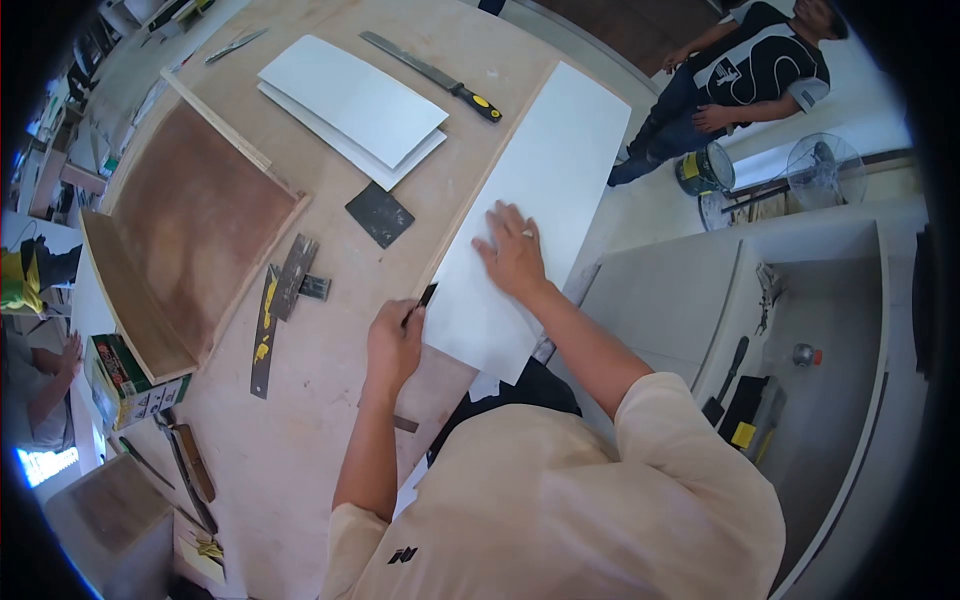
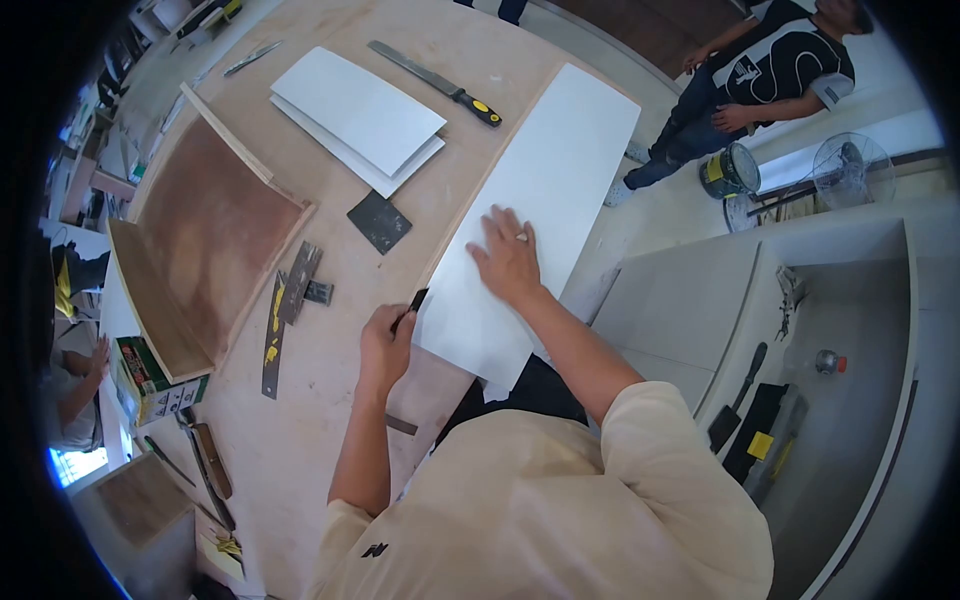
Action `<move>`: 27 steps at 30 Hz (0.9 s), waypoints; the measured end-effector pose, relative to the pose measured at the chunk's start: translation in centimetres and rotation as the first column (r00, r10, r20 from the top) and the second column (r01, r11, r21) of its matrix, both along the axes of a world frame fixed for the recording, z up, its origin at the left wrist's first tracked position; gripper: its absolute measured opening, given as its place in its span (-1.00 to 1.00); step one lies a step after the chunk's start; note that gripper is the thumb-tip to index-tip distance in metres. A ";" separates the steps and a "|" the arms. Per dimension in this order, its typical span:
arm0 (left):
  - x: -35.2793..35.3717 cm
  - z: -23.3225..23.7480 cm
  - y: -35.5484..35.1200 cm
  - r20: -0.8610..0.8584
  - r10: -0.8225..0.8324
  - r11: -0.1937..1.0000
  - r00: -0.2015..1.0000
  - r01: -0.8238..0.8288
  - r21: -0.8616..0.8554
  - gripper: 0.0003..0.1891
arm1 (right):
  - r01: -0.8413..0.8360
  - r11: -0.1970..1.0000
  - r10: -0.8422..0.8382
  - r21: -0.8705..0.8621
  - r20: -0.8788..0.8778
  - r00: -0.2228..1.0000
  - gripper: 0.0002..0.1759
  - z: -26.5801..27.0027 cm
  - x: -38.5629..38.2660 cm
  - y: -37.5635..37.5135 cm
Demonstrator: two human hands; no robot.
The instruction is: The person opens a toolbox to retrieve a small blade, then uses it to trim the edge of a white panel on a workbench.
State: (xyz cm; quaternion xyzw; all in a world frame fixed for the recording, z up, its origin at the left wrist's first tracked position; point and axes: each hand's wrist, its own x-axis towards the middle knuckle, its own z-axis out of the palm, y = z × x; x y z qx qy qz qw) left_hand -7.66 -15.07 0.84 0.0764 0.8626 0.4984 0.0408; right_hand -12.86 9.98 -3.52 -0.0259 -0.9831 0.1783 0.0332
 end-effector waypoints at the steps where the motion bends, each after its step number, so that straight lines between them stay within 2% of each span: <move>1: -1.1 0.0 0.9 -0.033 -0.016 0.999 0.999 0.014 -0.047 -0.85 | 0.026 1.000 -0.026 0.014 -0.019 0.999 -0.38 -0.5 -0.4 0.2; 3: -3.2 -0.2 2.5 -0.095 -0.050 0.989 0.994 0.036 -0.142 -0.85 | 0.076 0.996 -0.074 0.039 -0.055 0.996 -0.39 -1.4 -1.0 0.3; 9: -7.0 -1.6 5.2 -0.133 -0.182 0.929 0.974 0.126 -0.349 -0.83 | 0.096 0.994 -0.092 0.049 -0.073 0.993 -0.42 -0.4 -1.0 0.0; 12: -8.2 -1.9 5.7 -0.152 -0.248 0.901 0.957 0.169 -0.401 -0.85 | 0.105 0.994 -0.101 0.040 -0.079 0.992 -0.42 -0.5 -1.0 -0.1; 21: -9.9 -2.5 6.4 -0.200 -0.319 0.878 0.926 0.210 -0.431 -0.90 | 0.105 0.994 -0.101 0.034 -0.104 0.989 -0.43 -0.4 -0.9 -0.1; 27: -10.2 -2.5 6.8 -0.190 -0.333 0.879 0.924 0.231 -0.417 -0.87 | 0.110 0.993 -0.106 0.037 -0.096 0.990 -0.43 -0.5 -0.9 -0.1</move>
